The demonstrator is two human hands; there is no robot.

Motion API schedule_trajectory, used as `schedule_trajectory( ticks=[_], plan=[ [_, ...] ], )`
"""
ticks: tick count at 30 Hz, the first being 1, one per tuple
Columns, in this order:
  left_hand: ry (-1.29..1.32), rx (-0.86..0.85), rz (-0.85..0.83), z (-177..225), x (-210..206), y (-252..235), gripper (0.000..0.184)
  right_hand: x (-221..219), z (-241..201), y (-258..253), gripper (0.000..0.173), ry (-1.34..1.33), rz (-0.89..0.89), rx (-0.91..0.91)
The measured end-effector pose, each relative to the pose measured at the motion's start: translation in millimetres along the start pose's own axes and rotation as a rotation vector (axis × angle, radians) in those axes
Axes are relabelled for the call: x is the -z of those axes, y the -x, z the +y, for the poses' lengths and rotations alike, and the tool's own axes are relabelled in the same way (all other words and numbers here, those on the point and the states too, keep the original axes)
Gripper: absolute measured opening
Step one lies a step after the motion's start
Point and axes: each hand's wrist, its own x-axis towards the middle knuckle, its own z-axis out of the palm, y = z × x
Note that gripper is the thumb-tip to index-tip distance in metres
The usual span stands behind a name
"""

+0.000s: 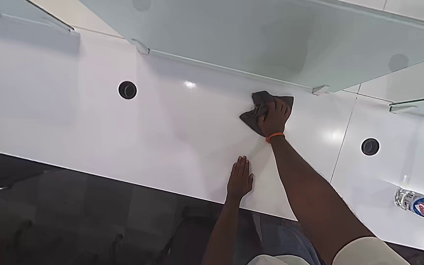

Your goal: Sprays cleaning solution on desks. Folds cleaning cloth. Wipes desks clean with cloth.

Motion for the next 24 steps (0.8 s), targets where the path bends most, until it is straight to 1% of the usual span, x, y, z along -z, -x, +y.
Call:
schedule_trajectory(
  ticks=[4,6,8,10,14,17,21,24],
  plan=[
    [0.005,0.011,-0.015,1.9,2.0,-0.9,0.06,-1.7,0.8,-23.7,0.055,0.013,0.013,-0.007],
    [0.016,0.012,-0.026,2.0,1.7,-1.3,0.06,-2.9,2.6,-35.2,0.056,0.024,0.04,0.005],
    [0.024,0.019,-0.039,1.7,2.5,-2.8,0.058,-2.6,4.2,-47.8,0.059,0.019,0.027,0.036],
    [0.039,0.027,-0.041,2.8,3.1,-2.1,0.056,-2.1,9.5,-58.4,0.062,0.009,-0.014,0.092],
    [0.035,0.023,-0.026,2.0,3.4,-4.1,0.053,2.5,22.7,-81.5,0.053,-0.02,-0.08,0.271],
    [0.041,0.03,-0.034,3.3,2.3,-2.2,0.053,7.9,30.0,-83.1,0.05,-0.03,-0.126,0.344],
    [0.027,0.027,-0.014,2.1,-0.3,-1.4,0.053,9.5,42.8,-76.3,0.059,-0.014,-0.182,0.404],
    [0.018,0.019,-0.006,0.4,-3.2,0.0,0.054,12.0,61.9,-57.2,0.063,0.004,-0.203,0.41]
  ],
)
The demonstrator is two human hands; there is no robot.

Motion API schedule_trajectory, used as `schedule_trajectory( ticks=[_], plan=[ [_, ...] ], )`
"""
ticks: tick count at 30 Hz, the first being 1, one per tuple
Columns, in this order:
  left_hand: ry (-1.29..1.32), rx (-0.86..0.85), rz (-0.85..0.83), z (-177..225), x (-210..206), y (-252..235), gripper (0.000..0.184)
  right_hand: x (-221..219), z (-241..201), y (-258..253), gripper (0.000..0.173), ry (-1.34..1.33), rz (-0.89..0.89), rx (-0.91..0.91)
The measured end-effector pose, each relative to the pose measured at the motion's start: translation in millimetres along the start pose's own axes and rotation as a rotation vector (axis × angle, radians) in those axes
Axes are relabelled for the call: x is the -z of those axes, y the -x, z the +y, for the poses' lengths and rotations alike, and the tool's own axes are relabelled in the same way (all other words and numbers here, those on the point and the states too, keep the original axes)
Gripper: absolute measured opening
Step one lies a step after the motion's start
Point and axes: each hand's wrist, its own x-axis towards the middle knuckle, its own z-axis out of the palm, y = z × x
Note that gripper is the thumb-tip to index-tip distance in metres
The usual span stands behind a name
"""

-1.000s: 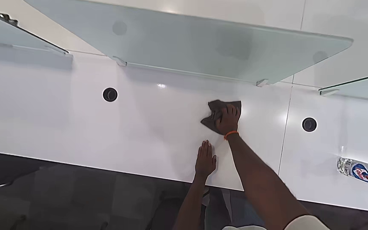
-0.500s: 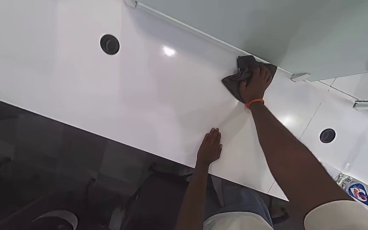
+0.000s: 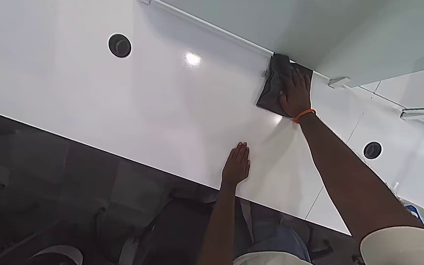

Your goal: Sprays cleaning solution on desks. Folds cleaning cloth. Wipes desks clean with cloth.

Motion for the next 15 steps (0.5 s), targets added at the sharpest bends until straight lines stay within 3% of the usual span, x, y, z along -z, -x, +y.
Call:
schedule_trajectory(
  ticks=[8,15],
  plan=[
    [-0.021,-0.013,0.021,-1.2,-2.5,0.4,0.053,-13.6,-4.4,118.6,0.063,-0.007,0.037,-0.156],
    [-0.03,-0.026,0.045,-3.0,-4.4,-0.3,0.054,-40.3,-56.1,265.0,0.061,0.001,0.028,-0.294]
  ],
)
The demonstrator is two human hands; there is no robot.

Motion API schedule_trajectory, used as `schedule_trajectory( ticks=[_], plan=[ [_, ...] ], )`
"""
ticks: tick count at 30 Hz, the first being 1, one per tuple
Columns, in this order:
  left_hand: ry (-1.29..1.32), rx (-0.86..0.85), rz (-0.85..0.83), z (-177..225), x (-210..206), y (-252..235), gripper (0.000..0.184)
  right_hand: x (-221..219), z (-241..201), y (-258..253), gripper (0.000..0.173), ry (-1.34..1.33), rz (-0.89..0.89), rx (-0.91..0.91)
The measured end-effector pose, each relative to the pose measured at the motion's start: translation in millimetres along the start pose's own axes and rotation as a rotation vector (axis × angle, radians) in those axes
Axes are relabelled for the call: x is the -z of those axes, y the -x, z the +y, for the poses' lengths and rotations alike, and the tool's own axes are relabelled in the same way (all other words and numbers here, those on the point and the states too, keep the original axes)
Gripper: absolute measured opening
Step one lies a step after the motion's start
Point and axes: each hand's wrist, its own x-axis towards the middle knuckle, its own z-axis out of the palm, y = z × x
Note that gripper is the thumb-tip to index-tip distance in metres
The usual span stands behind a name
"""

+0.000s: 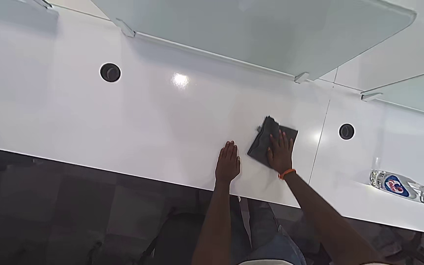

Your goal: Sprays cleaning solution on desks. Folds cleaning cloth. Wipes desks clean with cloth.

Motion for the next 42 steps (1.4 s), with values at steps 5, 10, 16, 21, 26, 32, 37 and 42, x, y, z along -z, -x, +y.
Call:
schedule_trajectory(
  ticks=[5,10,16,21,26,32,37,42],
  plan=[
    [0.0,0.002,0.003,0.6,2.3,-2.2,0.055,-7.1,-20.8,54.3,0.062,0.01,0.03,-0.132],
    [-0.011,-0.002,0.014,-0.1,1.5,-2.1,0.055,-4.4,-58.2,-7.7,0.072,-0.006,0.053,-0.364],
    [-0.035,0.015,-0.013,1.1,2.6,-2.4,0.056,0.3,-68.0,-99.7,0.081,0.092,0.054,-0.491],
    [-0.03,0.024,-0.015,2.3,3.5,-2.5,0.056,5.0,-58.6,-156.1,0.07,0.026,0.105,-0.471],
    [-0.033,0.043,-0.034,4.9,6.6,-1.5,0.055,13.4,-51.5,-208.3,0.065,-0.019,0.132,-0.456],
    [-0.048,0.044,-0.036,5.5,8.4,-3.1,0.055,26.8,-57.0,-249.5,0.062,-0.044,0.149,-0.485],
    [-0.039,0.045,-0.02,5.8,9.1,-3.2,0.053,24.5,-81.5,-271.6,0.061,-0.03,0.155,-0.589],
    [-0.03,0.051,-0.029,6.0,9.2,-3.3,0.053,17.8,-126.7,-286.4,0.062,-0.016,0.094,-0.488]
  ],
)
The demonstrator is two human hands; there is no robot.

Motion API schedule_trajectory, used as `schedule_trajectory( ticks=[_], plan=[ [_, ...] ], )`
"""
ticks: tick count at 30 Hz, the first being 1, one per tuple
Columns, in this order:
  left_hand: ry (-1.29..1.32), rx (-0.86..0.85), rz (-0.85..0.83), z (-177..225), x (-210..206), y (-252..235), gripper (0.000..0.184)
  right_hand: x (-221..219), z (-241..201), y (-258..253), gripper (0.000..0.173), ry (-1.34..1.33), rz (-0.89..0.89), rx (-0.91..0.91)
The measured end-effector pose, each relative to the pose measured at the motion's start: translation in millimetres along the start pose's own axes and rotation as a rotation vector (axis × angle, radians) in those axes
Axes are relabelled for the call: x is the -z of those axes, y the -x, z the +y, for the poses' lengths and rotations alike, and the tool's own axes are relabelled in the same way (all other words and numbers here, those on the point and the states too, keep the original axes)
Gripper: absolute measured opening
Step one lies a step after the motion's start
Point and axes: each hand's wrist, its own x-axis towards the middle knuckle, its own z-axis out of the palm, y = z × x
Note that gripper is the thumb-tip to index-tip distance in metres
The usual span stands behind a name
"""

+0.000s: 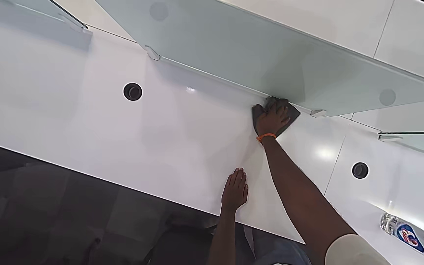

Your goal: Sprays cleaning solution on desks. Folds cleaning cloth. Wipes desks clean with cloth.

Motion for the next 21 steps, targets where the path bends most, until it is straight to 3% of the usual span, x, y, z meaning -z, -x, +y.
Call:
schedule_trajectory(
  ticks=[5,9,17,21],
  plan=[
    [0.002,-0.003,0.011,-0.7,-0.8,2.1,0.053,-3.4,-32.6,4.8,0.055,-0.069,-0.129,0.417],
    [-0.004,-0.004,0.018,-3.8,-4.9,2.0,0.054,10.4,5.2,-22.0,0.061,-0.018,-0.161,0.649],
    [-0.006,-0.021,0.03,-5.4,-5.6,2.5,0.055,51.2,132.3,-32.2,0.062,0.078,-0.121,0.408],
    [0.021,-0.008,0.021,-3.9,-4.1,1.3,0.054,57.2,144.4,-27.6,0.062,0.126,-0.067,0.361]
  ],
)
